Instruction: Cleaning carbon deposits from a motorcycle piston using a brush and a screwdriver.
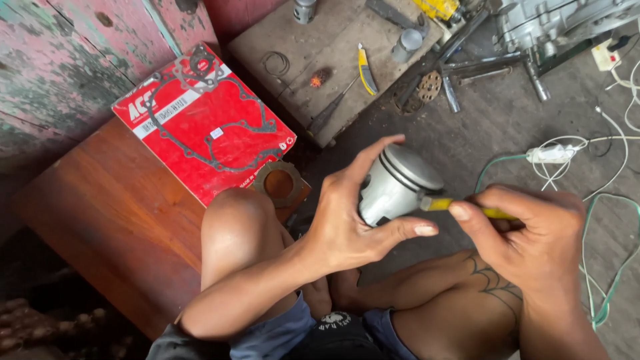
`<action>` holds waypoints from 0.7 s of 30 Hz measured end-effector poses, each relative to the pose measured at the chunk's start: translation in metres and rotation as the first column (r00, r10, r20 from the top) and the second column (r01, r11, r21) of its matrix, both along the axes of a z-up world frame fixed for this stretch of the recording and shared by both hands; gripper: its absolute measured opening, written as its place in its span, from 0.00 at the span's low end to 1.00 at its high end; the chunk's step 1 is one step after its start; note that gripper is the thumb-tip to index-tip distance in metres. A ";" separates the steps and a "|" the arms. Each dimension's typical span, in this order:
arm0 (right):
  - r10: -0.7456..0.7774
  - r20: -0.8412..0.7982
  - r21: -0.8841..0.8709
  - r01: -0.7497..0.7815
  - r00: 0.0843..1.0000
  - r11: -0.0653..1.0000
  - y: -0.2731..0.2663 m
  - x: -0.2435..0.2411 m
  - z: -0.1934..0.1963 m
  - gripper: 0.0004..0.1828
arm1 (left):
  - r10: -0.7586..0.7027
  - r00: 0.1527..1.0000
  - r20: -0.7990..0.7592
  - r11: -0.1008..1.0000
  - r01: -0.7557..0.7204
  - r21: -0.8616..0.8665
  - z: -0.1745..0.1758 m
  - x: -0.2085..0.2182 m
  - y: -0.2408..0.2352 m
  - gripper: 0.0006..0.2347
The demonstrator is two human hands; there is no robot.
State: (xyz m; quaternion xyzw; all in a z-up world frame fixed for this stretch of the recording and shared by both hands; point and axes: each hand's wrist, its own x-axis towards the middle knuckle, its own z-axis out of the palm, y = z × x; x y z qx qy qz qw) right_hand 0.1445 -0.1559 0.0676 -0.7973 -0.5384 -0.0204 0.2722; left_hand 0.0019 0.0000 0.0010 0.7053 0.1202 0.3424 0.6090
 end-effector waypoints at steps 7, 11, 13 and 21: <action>-0.142 0.068 -0.068 0.146 0.988 0.987 0.014 0.020 -0.019 0.17 | 0.001 0.995 0.101 0.997 0.006 -0.071 0.017 -0.012 -0.006 0.38; -0.237 -0.107 -0.088 0.228 0.966 0.970 0.008 0.054 -0.035 0.15 | -0.150 0.928 0.342 0.794 0.319 -0.517 0.019 -0.015 0.003 0.34; -0.206 -0.119 -0.076 0.198 0.971 0.977 0.012 0.048 -0.023 0.13 | -0.217 0.863 0.456 0.670 0.472 -0.573 0.006 -0.008 0.009 0.30; -0.077 -0.267 -0.055 0.065 0.961 0.996 0.014 0.012 0.032 0.14 | -0.198 0.709 0.677 0.310 0.701 -0.643 -0.018 0.007 0.021 0.27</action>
